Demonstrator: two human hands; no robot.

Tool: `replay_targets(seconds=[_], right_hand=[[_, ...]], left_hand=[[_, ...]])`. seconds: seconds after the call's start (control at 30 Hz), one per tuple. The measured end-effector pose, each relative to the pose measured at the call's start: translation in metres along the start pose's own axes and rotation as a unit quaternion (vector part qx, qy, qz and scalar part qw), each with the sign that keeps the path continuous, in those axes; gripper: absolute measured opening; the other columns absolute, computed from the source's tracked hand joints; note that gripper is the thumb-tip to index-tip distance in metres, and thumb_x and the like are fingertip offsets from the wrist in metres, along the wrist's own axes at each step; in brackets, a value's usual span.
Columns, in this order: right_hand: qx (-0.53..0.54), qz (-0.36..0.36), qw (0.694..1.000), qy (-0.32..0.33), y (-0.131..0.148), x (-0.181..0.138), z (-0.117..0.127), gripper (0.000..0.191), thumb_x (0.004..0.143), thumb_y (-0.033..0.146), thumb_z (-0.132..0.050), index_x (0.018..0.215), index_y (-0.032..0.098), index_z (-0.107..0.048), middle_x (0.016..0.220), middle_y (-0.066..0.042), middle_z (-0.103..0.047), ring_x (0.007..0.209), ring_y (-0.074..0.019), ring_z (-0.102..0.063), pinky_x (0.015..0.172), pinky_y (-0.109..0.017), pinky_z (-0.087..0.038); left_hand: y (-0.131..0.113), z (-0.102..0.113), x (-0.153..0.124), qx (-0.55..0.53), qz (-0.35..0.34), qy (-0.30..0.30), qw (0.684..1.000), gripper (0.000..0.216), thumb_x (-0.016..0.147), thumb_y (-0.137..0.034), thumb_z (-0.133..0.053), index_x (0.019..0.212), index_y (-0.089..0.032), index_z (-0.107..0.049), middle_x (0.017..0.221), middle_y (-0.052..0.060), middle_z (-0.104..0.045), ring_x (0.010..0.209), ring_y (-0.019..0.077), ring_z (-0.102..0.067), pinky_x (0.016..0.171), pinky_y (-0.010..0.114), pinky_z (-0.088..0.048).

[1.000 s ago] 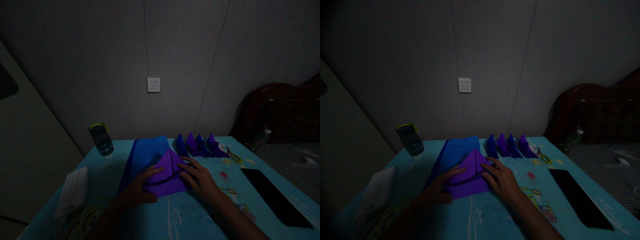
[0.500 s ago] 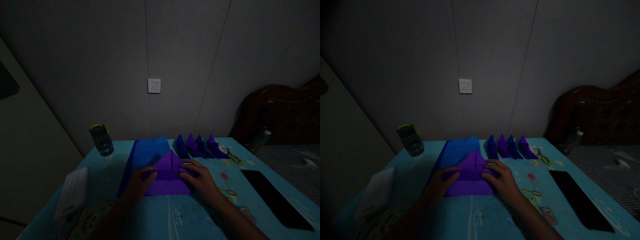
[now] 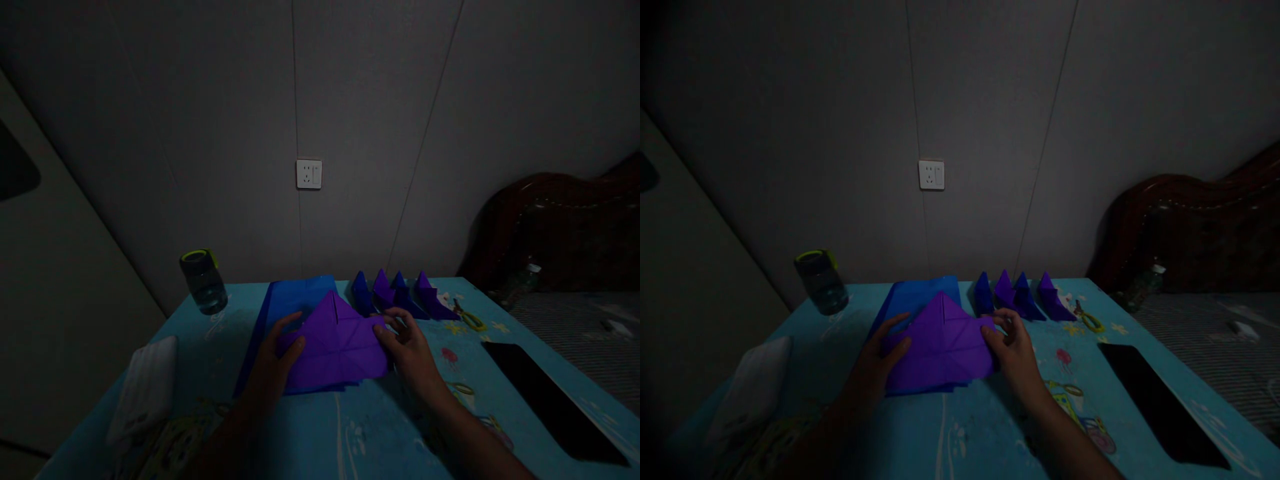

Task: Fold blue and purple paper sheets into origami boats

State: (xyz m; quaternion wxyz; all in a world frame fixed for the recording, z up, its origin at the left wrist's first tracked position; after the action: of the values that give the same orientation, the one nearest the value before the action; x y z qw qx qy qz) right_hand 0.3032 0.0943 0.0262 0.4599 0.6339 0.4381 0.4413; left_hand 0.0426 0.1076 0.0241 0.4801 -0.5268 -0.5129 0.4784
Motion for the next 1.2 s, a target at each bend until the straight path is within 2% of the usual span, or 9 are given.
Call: replay_targets(seconds=[0.17, 0.3, 0.47, 0.6, 0.7, 0.8, 0.97, 1.07, 1.2], right_hand=[[-0.01, -0.042, 0.999, -0.014, -0.01, 0.001, 0.005, 0.034, 0.072, 0.044, -0.078, 0.092, 0.021, -0.063, 0.075, 0.001, -0.065, 0.062, -0.0145, -0.059, 0.052, -0.023, -0.043], [-0.03, -0.064, 0.997, 0.012, -0.008, -0.003, -0.004, 0.049, 0.073, 0.049, -0.077, 0.11, 0.019, -0.068, 0.088, -0.005, -0.072, 0.075, -0.021, -0.065, 0.066, -0.032, -0.051], [-0.023, -0.062, 0.99, 0.122, 0.0, -0.01, -0.03, 0.048, 0.074, 0.05, -0.075, 0.112, 0.021, -0.07, 0.099, -0.007, -0.074, 0.084, -0.0245, -0.068, 0.085, -0.041, -0.051], [-0.089, -0.039, 0.985, 0.144, -0.002, -0.008, -0.029, 0.038, 0.081, 0.053, -0.067, 0.09, 0.017, -0.074, 0.08, -0.005, -0.072, 0.07, -0.0187, -0.063, 0.069, -0.031, -0.049], [-0.116, -0.046, 0.983, 0.134, -0.007, -0.006, -0.023, 0.042, 0.082, 0.055, -0.064, 0.072, 0.014, -0.069, 0.063, 0.0, -0.062, 0.057, -0.0129, -0.052, 0.055, -0.024, -0.04], [-0.098, -0.063, 0.986, 0.123, -0.009, -0.006, -0.021, 0.046, 0.079, 0.058, -0.065, 0.064, 0.015, -0.062, 0.054, 0.003, -0.051, 0.049, -0.0091, -0.04, 0.048, -0.022, -0.031], [-0.066, -0.096, 0.987, 0.111, -0.011, -0.008, -0.022, 0.05, 0.076, 0.062, -0.066, 0.059, 0.016, -0.054, 0.049, 0.006, -0.041, 0.044, -0.0074, -0.03, 0.044, -0.021, -0.022], [-0.053, -0.101, 0.988, 0.104, -0.013, -0.01, -0.022, 0.048, 0.078, 0.059, -0.066, 0.06, 0.016, -0.055, 0.049, 0.006, -0.04, 0.044, -0.0071, -0.028, 0.044, -0.021, -0.021], [-0.044, -0.094, 0.99, 0.096, -0.013, -0.01, -0.021, 0.044, 0.079, 0.057, -0.066, 0.064, 0.016, -0.06, 0.052, 0.004, -0.048, 0.045, -0.0081, -0.035, 0.045, -0.021, -0.027]], left_hand=[[0.002, -0.007, -0.003, -0.039, 0.007, 0.028, 0.999, 0.067, 0.072, -0.049, -0.072, 0.13, -0.02, -0.052, 0.102, 0.007, -0.073, 0.086, 0.0233, -0.07, 0.074, 0.034, -0.056], [0.002, -0.002, -0.004, -0.029, -0.008, 0.009, 1.0, 0.065, 0.073, -0.051, -0.071, 0.128, -0.021, -0.054, 0.115, 0.01, -0.07, 0.095, 0.0254, -0.069, 0.076, 0.034, -0.056], [-0.001, 0.004, -0.003, 0.017, -0.033, -0.002, 0.999, 0.057, 0.074, -0.051, -0.07, 0.121, -0.02, -0.061, 0.116, 0.011, -0.07, 0.103, 0.0278, -0.067, 0.08, 0.034, -0.056], [-0.004, 0.005, -0.003, 0.027, -0.052, 0.004, 0.998, 0.053, 0.075, -0.049, -0.07, 0.119, -0.02, -0.062, 0.112, 0.01, -0.071, 0.098, 0.026, -0.069, 0.079, 0.033, -0.057], [-0.004, 0.004, -0.001, 0.017, -0.055, 0.006, 0.998, 0.055, 0.076, -0.047, -0.07, 0.122, -0.02, -0.059, 0.112, 0.01, -0.071, 0.098, 0.0258, -0.069, 0.079, 0.035, -0.057], [-0.005, 0.004, -0.001, 0.005, -0.058, 0.0, 0.998, 0.057, 0.077, -0.046, -0.069, 0.127, -0.02, -0.055, 0.113, 0.009, -0.07, 0.1, 0.0247, -0.068, 0.083, 0.035, -0.056], [-0.008, 0.011, -0.001, -0.091, -0.077, -0.058, 0.991, 0.067, 0.076, -0.044, -0.071, 0.134, -0.024, -0.044, 0.094, 0.003, -0.074, 0.081, 0.0186, -0.071, 0.075, 0.032, -0.057], [-0.007, 0.016, 0.002, -0.084, -0.088, -0.072, 0.99, 0.055, 0.072, -0.043, -0.074, 0.119, -0.022, -0.053, 0.101, 0.006, -0.073, 0.083, 0.0188, -0.071, 0.072, 0.03, -0.056], [-0.001, 0.019, 0.005, 0.024, -0.064, -0.076, 0.995, 0.04, 0.075, -0.047, -0.07, 0.101, -0.017, -0.068, 0.099, 0.008, -0.074, 0.085, 0.0216, -0.07, 0.068, 0.028, -0.055]])
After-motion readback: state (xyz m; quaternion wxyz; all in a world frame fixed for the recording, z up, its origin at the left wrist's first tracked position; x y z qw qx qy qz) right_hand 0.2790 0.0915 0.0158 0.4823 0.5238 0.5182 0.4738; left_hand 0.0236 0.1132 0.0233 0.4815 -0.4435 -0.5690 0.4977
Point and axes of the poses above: each hand's wrist, its own x-axis towards the middle knuckle, its own z-axis out of the back of the hand, y = z × x, the point moved 9 cm from there along x, towards the middle knuckle
